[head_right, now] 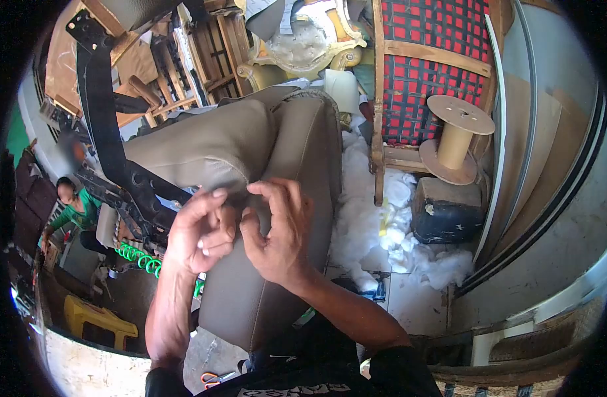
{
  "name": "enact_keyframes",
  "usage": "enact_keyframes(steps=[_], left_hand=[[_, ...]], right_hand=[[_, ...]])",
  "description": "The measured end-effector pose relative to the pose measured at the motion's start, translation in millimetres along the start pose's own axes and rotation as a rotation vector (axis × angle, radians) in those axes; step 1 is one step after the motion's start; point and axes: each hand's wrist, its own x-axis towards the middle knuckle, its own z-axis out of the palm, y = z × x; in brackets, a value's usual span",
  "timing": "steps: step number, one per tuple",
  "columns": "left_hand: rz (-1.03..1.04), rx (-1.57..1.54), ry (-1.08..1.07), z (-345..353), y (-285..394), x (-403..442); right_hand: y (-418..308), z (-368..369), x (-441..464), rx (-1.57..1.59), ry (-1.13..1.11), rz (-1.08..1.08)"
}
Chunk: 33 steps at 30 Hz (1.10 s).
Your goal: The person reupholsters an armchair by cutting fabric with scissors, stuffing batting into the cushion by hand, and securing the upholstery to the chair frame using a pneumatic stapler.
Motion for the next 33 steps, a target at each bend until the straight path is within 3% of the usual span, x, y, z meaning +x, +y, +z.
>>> enact_keyframes(steps=[1, 3, 5, 7, 9, 11, 12, 16, 17, 25, 30, 33], left_hand=[[0.003, -0.005, 0.002, 4.1, -4.2, -5.5], [0.242, -0.163, 0.355, 12.0, -12.8, -14.4], [0.306, -0.235, 0.296, 4.0, -15.1, -16.9], [0.336, 0.009, 0.470, 11.2, -15.3, -16.3], [0.344, 0.441, 0.615, 10.2, -17.8, -8.2], [0.649, 0.933, 0.586, -20.8, -33.4, 7.8], [0.527, 1.035, 0.739, -11.4, -30.6, 6.7], [0.536, 1.210, 0.922, 12.4, -27.2, 7.3], [0.776, 1.408, 0.925, -3.8, -36.2, 12.3], [0.584, 1.731, 1.002, 9.9, -31.8, 0.6], [0.615, 1.739, 1.039, 4.6, -33.5, 1.1], [0.656, 1.738, 1.038, -1.6, -34.6, 1.1]], right_hand=[[0.2, -1.1, -0.3, 0.014, -0.011, 0.010], [1.5, -4.1, -2.6, 0.019, -0.028, -0.004], [3.3, -3.6, 0.7, 0.026, -0.035, -0.026], [1.4, -4.2, 0.6, 0.003, -0.008, -0.062], [-0.2, -8.0, 11.0, -0.017, -0.051, -0.102], [-4.3, -12.9, 33.9, -0.268, -0.147, -0.390], [-2.3, -13.6, 44.0, -0.268, -0.154, -0.397], [7.8, -7.7, 69.8, -0.198, -0.390, -0.396], [8.9, -6.7, 72.2, -0.186, -0.407, -0.400], [-1.2, -7.9, 76.7, -0.345, -0.445, -0.451], [-11.7, -9.3, 96.8, -0.441, -0.659, -0.561], [-13.3, -8.2, 96.5, -0.501, -0.676, -0.601]])
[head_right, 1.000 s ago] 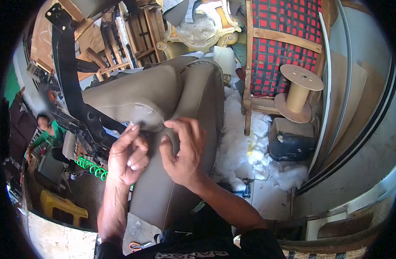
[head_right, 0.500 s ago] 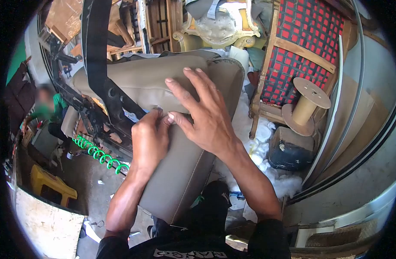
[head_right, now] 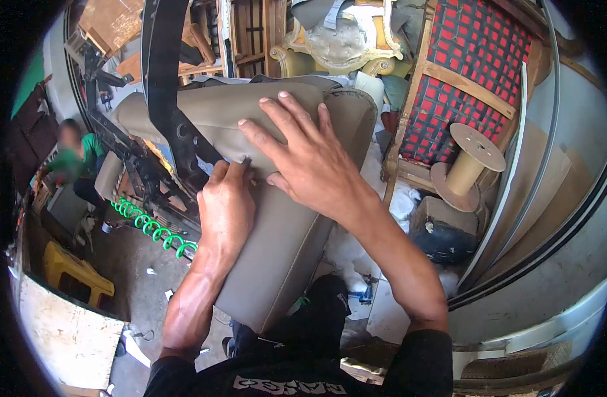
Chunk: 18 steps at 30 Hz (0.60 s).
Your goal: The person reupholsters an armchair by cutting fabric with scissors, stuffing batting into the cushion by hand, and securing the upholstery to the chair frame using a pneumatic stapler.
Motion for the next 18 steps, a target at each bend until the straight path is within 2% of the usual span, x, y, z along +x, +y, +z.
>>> enact_keyframes(steps=[4, 10, 13, 18], left_hand=[[0.033, 0.072, 0.022, -6.4, -0.1, -5.8], [-0.007, 0.223, -0.058, 0.0, 3.0, 4.7], [0.000, 0.180, -0.026, 0.1, 3.0, 2.5], [0.003, 0.080, 0.002, 1.5, -0.5, 0.6]], right_hand=[[-1.5, 4.5, 3.5, -0.013, 0.037, -0.038], [-8.2, 13.2, 3.7, 0.007, 0.074, 0.058], [0.3, 13.0, -3.5, 0.162, 0.128, -0.001], [7.6, 13.7, -12.4, 0.119, 0.139, -0.093]])
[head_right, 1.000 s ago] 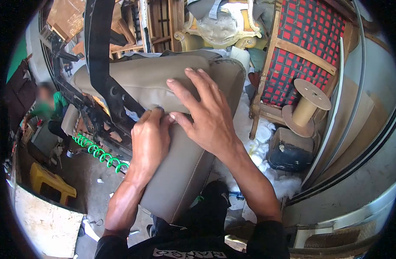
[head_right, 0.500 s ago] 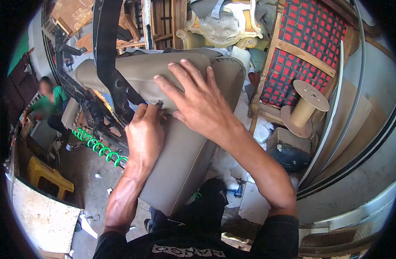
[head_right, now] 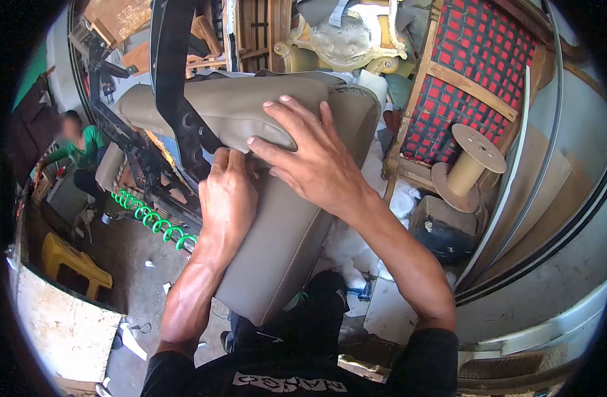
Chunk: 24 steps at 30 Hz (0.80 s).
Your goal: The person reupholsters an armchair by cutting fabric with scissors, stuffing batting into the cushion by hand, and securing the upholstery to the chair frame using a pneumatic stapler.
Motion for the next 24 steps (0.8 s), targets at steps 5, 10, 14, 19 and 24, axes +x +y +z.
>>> enact_keyframes(steps=[5, 10, 14, 19, 24], left_hand=[[-0.041, -0.012, -0.005, 1.4, 2.1, 1.6], [-0.019, -0.007, -0.009, 1.4, 1.2, 6.2], [-0.045, -0.147, 0.073, -13.8, 6.9, -2.9], [0.211, -0.289, -0.120, -27.2, -5.5, -17.4], [0.253, -0.258, -0.212, -28.0, -10.9, -22.8]], right_hand=[[-5.5, 11.0, 13.6, -0.047, 0.091, 0.057], [-7.6, 18.3, 16.3, -0.095, 0.106, 0.115], [-10.9, 22.1, 17.4, -0.159, 0.161, 0.130], [-14.1, 26.1, 20.0, -0.158, 0.171, 0.189], [-18.9, 21.3, 23.0, -0.188, 0.178, 0.221]])
